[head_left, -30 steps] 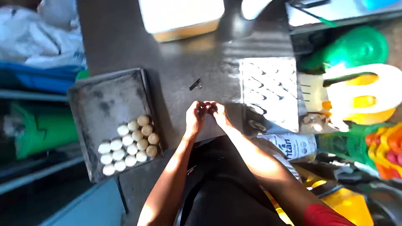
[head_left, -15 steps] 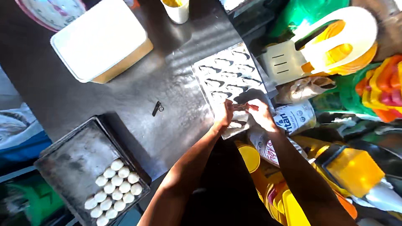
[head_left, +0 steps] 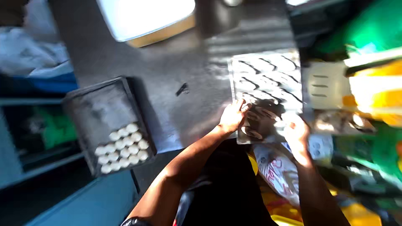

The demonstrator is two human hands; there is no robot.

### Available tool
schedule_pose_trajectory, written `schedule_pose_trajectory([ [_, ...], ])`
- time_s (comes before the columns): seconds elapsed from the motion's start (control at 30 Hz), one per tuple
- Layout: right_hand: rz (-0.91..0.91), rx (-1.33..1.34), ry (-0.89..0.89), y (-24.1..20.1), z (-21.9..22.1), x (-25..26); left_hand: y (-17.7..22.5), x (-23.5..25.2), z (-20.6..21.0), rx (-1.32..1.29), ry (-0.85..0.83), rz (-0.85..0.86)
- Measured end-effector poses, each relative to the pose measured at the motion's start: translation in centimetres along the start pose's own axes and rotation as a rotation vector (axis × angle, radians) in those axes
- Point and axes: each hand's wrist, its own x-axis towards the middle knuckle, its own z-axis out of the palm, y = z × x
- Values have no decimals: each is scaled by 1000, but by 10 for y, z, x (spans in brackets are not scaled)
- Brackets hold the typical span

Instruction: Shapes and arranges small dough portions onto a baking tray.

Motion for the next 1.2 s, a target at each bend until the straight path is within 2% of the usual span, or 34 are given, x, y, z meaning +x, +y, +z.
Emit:
schedule_pose_trajectory([
  [0.07,-65,8,123,-42,-4,-16,-40,-46,-39,-10,95,-119],
  [0.13,-81,102,182,-66,3,-31,-86,-110,-81,3,276,-278],
  [0.2,-82,220,203,-88,19,-45,-125,-186,-132,10,389,-507],
  [0.3,-19,315,54,-138,44,-76,-196,-294,-186,181,585,-923],
  [0.37,-55,348,-103,-162,69,-96,-233,-350,-209,195,572,-1234],
  [0.43,-260,309,-264,-187,97,-113,-252,-385,-221,131,512,-1386],
  [0.47,-356,302,-325,-207,113,-121,-253,-392,-225,85,501,-1392],
  [0.53,-481,348,-411,-258,143,-139,-238,-392,-233,10,566,-1267],
  [0.6,-496,402,-546,-312,168,-158,-194,-377,-238,-108,633,-1010],
  [0.67,-498,435,-699,-346,187,-170,-134,-352,-233,-291,662,-712],
  [0.7,-561,451,-702,-355,196,-170,-118,-335,-225,-367,705,-588],
  [0.77,-702,448,-569,-366,200,-163,-100,-314,-202,-528,830,-438],
  [0.83,-788,405,-333,-364,193,-152,-93,-306,-178,-618,938,-481],
  [0.87,-828,371,-216,-356,195,-145,-96,-305,-163,-578,917,-568],
  [0.9,-872,316,-164,-338,204,-139,-99,-305,-145,-498,819,-662],
  [0.93,-911,232,-232,-310,218,-136,-101,-306,-126,-398,660,-722],
  [0.97,-932,123,-402,-277,231,-136,-100,-309,-105,-282,483,-733],
  [1.0,-926,43,-523,-248,240,-138,-98,-309,-87,-177,333,-715],
  [1.03,-896,-25,-570,-234,244,-139,-97,-309,-75,-88,234,-685],
  [1.13,-822,-57,-424,-248,242,-130,-99,-290,-67,31,87,-626],
  [1.2,-837,-107,-428,-249,252,-126,-103,-270,-55,47,35,-584],
])
